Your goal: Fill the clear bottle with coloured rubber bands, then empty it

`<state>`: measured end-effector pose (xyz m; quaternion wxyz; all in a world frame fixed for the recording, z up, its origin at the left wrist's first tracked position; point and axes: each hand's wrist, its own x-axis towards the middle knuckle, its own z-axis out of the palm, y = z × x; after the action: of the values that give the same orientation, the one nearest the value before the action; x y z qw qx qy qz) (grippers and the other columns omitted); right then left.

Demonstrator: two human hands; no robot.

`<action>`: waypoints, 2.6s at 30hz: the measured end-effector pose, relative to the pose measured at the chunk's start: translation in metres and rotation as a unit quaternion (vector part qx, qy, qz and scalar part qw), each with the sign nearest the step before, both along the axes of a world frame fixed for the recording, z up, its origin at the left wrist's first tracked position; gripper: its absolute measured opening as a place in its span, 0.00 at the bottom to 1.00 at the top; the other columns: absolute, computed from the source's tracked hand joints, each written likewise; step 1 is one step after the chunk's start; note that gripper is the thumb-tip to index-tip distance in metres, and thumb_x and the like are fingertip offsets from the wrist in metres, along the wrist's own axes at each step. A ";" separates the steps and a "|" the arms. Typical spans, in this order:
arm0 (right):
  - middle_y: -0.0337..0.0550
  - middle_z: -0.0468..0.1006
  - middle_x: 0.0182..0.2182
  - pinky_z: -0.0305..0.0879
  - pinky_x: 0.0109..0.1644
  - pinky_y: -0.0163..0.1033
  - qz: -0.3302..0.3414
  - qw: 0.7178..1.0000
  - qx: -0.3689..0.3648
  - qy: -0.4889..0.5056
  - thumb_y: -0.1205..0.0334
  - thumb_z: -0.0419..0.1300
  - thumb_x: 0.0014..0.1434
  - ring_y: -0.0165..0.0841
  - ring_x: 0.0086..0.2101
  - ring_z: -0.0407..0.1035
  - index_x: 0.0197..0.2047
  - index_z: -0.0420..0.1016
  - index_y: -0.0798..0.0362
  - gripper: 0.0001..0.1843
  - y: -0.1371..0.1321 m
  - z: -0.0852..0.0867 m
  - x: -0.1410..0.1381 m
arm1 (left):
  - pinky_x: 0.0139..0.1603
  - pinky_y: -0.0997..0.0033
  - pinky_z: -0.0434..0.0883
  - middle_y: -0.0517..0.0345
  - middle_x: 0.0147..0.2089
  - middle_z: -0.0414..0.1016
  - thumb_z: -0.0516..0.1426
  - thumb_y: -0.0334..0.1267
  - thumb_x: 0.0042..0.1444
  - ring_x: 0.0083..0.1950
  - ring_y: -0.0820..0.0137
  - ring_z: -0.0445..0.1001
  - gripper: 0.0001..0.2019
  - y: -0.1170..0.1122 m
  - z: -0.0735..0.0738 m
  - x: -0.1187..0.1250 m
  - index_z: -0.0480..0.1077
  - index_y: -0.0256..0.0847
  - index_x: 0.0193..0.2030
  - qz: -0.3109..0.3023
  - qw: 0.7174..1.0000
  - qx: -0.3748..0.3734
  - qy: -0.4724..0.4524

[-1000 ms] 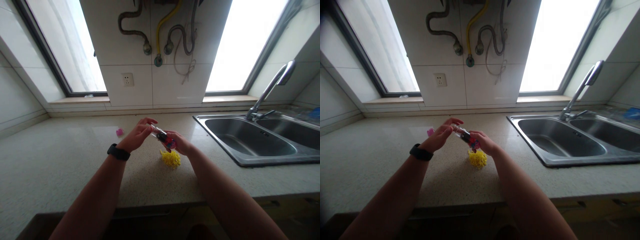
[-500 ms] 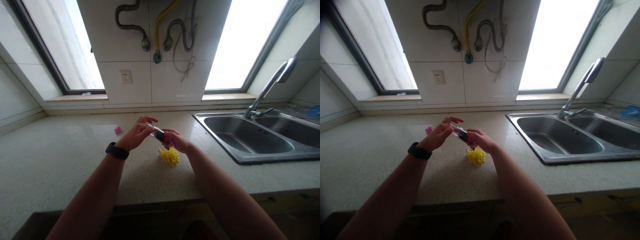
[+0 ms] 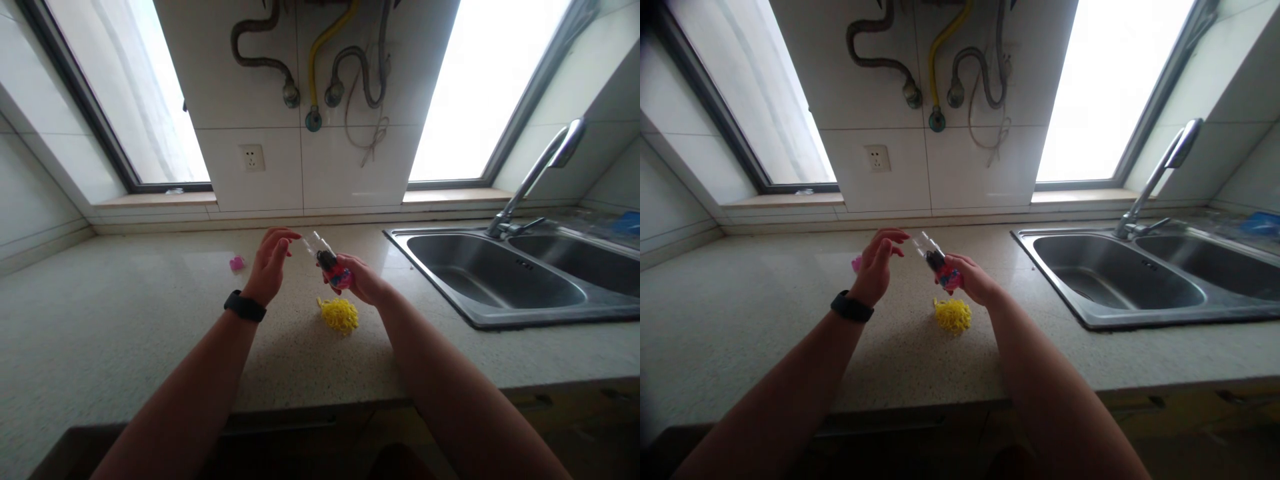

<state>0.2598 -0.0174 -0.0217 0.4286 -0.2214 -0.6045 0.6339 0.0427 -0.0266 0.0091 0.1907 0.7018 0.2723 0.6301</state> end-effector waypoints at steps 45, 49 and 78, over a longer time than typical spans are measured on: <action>0.46 0.77 0.26 0.61 0.26 0.34 -0.046 0.988 0.026 -0.144 0.53 0.54 0.55 0.31 0.25 0.69 0.42 0.76 0.59 0.20 0.006 -0.012 0.003 | 0.63 0.53 0.61 0.52 0.48 0.64 0.46 0.50 0.67 0.54 0.62 0.64 0.23 -0.001 0.000 -0.008 0.79 0.44 0.41 -0.107 0.951 -0.049 0.286; 0.44 0.76 0.26 0.58 0.24 0.33 -0.065 0.983 0.029 -0.169 0.53 0.55 0.54 0.30 0.24 0.67 0.41 0.76 0.58 0.19 0.006 -0.014 0.003 | 0.64 0.54 0.60 0.52 0.49 0.66 0.44 0.54 0.67 0.56 0.63 0.65 0.24 -0.004 0.007 -0.011 0.79 0.47 0.45 -0.136 0.921 -0.070 0.357; 0.45 0.78 0.26 0.60 0.24 0.32 -0.065 0.989 0.029 -0.127 0.53 0.54 0.57 0.31 0.24 0.69 0.43 0.76 0.58 0.19 0.006 -0.010 0.004 | 0.59 0.56 0.63 0.51 0.49 0.69 0.46 0.51 0.68 0.52 0.64 0.66 0.23 -0.006 0.002 -0.004 0.79 0.45 0.45 -0.049 0.965 0.004 0.257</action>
<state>0.2634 -0.0117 -0.0314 0.3946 -0.3268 -0.6563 0.5538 0.0388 -0.0325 0.0115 0.1415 0.8534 0.2750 0.4195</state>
